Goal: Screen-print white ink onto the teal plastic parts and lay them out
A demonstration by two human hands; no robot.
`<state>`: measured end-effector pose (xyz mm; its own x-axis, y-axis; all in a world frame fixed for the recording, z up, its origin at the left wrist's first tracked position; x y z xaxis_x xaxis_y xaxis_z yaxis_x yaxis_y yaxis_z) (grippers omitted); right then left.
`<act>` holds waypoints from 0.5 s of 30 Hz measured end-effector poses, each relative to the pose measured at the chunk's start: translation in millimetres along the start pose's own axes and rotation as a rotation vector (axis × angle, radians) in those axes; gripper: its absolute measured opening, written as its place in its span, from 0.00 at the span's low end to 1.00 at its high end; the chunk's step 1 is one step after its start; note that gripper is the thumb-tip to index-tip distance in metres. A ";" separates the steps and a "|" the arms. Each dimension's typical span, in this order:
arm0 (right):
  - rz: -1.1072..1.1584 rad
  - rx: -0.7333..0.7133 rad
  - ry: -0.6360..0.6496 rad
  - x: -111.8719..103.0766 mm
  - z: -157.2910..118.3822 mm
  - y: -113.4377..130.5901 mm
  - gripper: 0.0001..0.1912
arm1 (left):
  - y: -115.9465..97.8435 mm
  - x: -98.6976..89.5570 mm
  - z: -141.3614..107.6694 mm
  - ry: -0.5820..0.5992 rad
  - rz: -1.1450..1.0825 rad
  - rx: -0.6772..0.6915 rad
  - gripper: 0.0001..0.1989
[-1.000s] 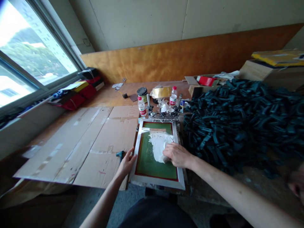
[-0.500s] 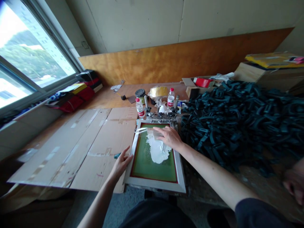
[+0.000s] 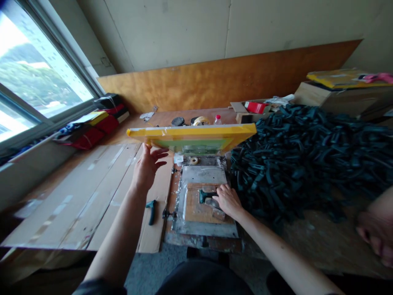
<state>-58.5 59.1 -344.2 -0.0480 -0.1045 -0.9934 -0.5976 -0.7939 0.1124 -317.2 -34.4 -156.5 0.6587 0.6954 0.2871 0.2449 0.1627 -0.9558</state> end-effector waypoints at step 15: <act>0.073 0.040 -0.339 -67.6 -33.9 -35.9 0.18 | 157.4 -153.9 -115.3 -0.227 0.612 -0.707 0.31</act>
<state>-6.6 74.4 -280.3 -0.3508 0.0498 -0.9351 -0.6134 -0.7667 0.1893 -298.0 -196.5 -343.9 0.6794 0.6509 -0.3387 0.3255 -0.6810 -0.6560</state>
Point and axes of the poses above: each hand's wrist, its own z-axis towards the middle knuckle, its own x-axis out of the palm, y = z × x, the point moved 4 cm from there along z, towards the middle knuckle, and after that the axes turned 8 degrees about -z, right-handed, at the moved point
